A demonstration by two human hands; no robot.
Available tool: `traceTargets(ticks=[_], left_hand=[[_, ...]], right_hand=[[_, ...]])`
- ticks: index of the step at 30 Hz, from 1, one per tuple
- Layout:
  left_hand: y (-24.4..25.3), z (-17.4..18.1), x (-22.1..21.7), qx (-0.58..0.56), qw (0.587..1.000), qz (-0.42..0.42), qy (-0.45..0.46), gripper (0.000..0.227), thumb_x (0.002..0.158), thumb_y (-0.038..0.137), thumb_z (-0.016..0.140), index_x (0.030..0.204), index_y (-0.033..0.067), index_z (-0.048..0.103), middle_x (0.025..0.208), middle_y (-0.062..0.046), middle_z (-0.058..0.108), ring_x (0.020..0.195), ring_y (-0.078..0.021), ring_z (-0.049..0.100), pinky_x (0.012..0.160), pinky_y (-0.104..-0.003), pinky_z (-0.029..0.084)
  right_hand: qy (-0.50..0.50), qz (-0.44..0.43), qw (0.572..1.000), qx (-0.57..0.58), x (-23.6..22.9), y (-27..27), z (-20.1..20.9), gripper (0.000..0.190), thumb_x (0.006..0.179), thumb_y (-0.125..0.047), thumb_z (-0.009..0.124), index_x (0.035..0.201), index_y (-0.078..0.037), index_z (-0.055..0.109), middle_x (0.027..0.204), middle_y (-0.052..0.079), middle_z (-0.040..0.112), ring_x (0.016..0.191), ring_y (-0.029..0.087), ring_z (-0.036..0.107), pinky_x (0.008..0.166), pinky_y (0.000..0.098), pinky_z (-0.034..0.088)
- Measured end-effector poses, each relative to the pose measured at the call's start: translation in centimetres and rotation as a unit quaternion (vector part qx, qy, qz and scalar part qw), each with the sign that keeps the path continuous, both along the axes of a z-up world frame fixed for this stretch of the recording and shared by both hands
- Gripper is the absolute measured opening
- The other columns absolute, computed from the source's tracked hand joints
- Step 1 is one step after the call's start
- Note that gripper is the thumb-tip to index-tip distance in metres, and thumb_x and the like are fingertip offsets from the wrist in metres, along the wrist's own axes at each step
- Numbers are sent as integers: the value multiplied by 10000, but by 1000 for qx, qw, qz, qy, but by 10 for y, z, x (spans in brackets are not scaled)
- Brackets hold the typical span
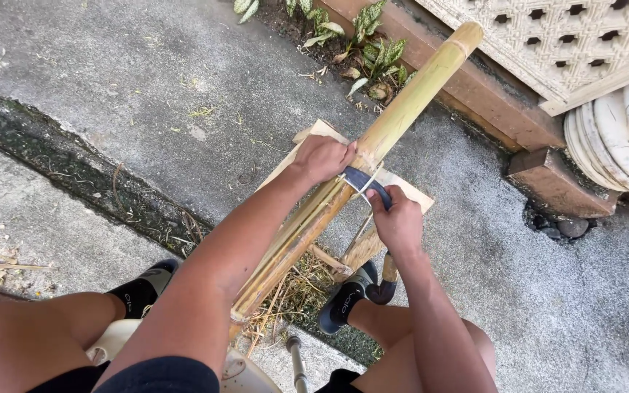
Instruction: Using a knife to shave and smooth a bamboo pole.
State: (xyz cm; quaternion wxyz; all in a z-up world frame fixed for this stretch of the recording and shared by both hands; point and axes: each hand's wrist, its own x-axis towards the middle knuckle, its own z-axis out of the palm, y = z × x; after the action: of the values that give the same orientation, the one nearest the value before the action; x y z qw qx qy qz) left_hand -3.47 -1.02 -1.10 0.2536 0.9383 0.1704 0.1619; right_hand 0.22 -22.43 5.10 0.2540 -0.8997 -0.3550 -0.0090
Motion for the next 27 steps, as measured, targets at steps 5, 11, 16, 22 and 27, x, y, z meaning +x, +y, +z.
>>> traceTargets(ticks=[5,11,16,22,27], left_hand=[[-3,-7,-9,-8,999,7,-34,598,1069,400,375,714,64,721,732,-210,692,681,-416,680,729,-525,560],[-5,-13,-19,0,998,-5,-59,570,1067,376,380,746,47,717,699,-219,683,653,-415,680,693,-532,557],[-7,-12,-24,3,999,-10,-40,638,1083,377,367,675,32,717,671,-217,673,652,-409,681,720,-528,560],[-9,-16,-37,-49,998,-9,49,722,1115,428,309,628,54,688,554,-190,632,520,-358,656,713,-458,577],[-13,-24,-50,-14,1000,-3,-12,687,1098,402,312,632,82,702,564,-168,623,535,-348,644,667,-479,570]], right_hand=[[7,10,1000,7,-9,-4,-2,369,936,-401,743,1004,-39,724,601,155,656,515,290,660,536,426,505],[2,17,1000,11,-15,-8,-6,345,929,-386,747,977,-45,727,599,151,664,497,281,657,524,419,503],[-7,19,1000,5,-19,-8,-3,348,936,-390,742,975,-45,717,603,141,669,482,267,654,503,414,500],[21,27,999,-30,-30,-10,-5,339,956,-392,711,966,-54,702,550,119,645,455,257,644,467,419,482],[0,46,999,-16,-37,-14,-12,340,948,-383,723,938,-44,699,540,125,633,452,260,643,471,415,484]])
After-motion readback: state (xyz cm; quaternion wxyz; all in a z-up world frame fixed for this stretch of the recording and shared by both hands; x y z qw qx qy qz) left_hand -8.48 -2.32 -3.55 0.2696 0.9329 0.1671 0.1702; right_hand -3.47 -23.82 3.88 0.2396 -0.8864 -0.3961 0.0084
